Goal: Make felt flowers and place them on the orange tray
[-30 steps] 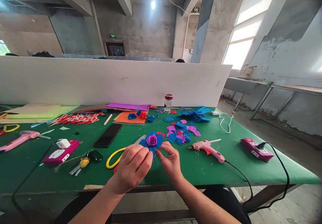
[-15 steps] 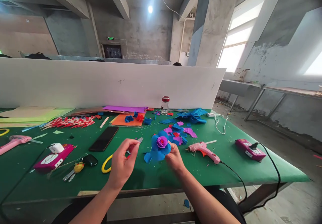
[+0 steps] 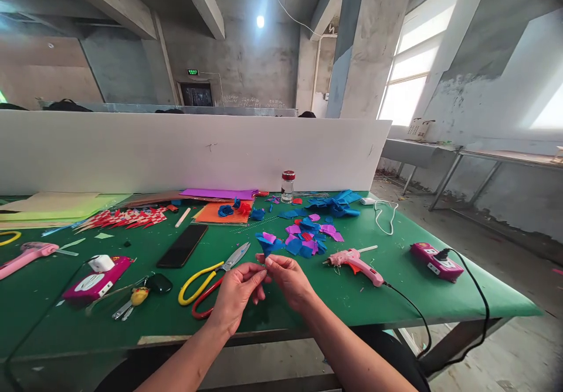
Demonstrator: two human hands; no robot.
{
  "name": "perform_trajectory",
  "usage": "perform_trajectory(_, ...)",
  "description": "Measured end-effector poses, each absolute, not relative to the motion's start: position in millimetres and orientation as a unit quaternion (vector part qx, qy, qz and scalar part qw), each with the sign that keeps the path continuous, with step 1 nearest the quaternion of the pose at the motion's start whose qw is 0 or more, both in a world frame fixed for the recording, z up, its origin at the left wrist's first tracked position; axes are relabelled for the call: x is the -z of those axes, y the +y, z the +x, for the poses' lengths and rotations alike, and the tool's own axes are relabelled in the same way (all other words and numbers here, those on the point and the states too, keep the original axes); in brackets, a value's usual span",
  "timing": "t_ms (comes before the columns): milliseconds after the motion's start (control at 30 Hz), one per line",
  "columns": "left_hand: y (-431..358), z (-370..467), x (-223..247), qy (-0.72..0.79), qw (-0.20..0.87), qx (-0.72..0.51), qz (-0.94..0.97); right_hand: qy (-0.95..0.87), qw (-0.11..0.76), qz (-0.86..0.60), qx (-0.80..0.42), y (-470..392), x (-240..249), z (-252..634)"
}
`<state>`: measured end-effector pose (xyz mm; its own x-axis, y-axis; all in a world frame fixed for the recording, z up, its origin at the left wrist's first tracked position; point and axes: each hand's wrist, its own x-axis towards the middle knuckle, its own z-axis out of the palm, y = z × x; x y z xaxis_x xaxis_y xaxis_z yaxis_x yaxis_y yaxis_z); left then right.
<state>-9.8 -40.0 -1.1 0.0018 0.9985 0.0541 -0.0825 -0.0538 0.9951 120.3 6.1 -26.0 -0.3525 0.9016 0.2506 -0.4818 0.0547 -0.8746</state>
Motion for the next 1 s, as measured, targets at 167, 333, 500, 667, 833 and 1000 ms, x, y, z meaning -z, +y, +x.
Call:
perform_trajectory(167, -34.8, -13.4, 3.1, 0.456, 0.548, -0.545, 0.441, -0.461, 0.494, -0.215, -0.705, 4.6, 22.0, 120.9)
perform_trajectory(333, -32.8, -15.1, 6.6, 0.439, 0.584, -0.542, 0.416, -0.448, 0.484, -0.232, -0.715, 5.7, 22.3, 120.4)
perform_trajectory(500, -36.9, -10.0, 7.6, 0.436, 0.6, -0.52, 0.424, -0.399, 0.508, -0.246, -0.723, 7.8, 24.5, 119.7)
perform_trajectory(667, -47.7, -5.6, -1.3, 0.467, 0.558, -0.516, 0.452, -0.458, 0.528, -0.27, -0.663, 1.6, 18.2, 124.4)
perform_trajectory(833, -23.3, -45.1, -40.6, 0.49, 0.483, -0.515, 0.512, -0.559, 0.496, -0.327, -0.578, -9.2, 6.1, 148.5)
perform_trajectory(1000, 74.8, -136.7, -83.2, 0.57, 0.288, -0.538, 0.55, -0.55, 0.492, -0.411, -0.536, -6.4, 4.2, 179.9)
